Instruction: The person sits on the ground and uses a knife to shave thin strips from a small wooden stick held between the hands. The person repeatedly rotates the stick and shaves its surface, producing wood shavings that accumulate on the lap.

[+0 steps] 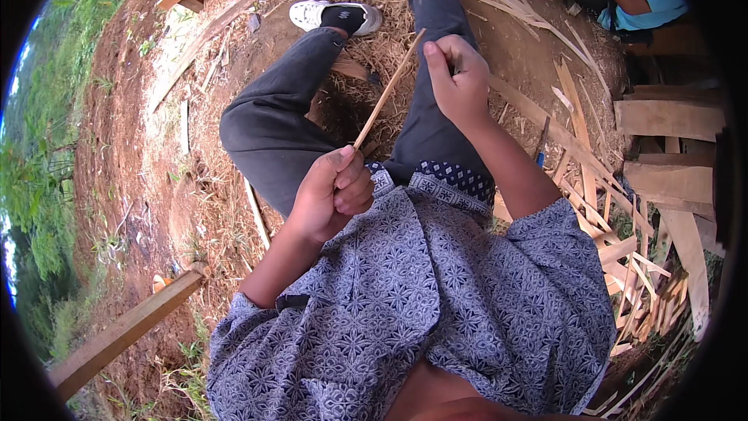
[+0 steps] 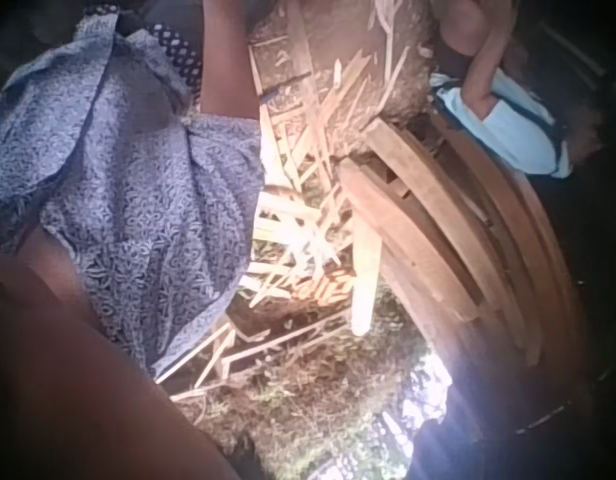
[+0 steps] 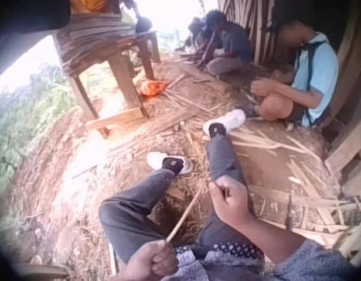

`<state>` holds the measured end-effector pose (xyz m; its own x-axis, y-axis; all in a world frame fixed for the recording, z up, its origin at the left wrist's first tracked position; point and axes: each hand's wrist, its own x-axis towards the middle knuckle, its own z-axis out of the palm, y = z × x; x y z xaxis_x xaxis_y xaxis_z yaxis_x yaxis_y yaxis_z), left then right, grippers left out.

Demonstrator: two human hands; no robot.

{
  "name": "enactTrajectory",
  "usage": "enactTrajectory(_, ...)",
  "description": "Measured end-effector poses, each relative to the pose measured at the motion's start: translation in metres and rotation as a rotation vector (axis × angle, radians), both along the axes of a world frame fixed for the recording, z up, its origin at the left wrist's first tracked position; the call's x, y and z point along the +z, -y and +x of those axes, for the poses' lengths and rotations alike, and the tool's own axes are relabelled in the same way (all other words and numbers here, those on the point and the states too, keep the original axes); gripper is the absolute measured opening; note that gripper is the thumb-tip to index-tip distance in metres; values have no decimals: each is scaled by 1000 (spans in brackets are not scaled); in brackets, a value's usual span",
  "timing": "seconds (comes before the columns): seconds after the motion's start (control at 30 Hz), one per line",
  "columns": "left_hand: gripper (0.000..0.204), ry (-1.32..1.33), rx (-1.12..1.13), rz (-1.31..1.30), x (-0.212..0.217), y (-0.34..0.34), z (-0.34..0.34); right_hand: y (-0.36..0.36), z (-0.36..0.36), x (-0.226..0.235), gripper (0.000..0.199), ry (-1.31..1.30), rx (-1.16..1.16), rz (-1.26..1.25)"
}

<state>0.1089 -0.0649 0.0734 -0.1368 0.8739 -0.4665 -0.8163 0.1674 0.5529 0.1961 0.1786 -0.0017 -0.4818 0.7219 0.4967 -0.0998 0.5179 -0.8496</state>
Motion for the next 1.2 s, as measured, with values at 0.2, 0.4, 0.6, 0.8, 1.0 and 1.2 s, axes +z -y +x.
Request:
enactTrajectory(0.2, 46, -135, 37, 70, -6, 14, -1, -93, 38, -31, 45, 271, -231, -386)
enactTrajectory(0.4, 47, -184, 81, 89, -6, 11, -8, -88, 87, -19, 74, 626, -70, -590)
enactTrajectory(0.6, 44, -477, 69, 104, -7, 8, -19, -75, 114, -22, 62, 684, 104, -768)
enactTrajectory(0.8, 27, -1677, 108, 19, -16, -4, -56, -51, 118, -8, 57, 356, 152, -988)
enactTrajectory(1.0, 20, -1750, -151, -267, -32, -13, -112, -32, 127, 28, 60, 536, 262, -929)
enactTrajectory(1.2, 21, -1662, -97, -238, -95, -58, -180, -20, 115, 68, 66, 571, 375, -721)
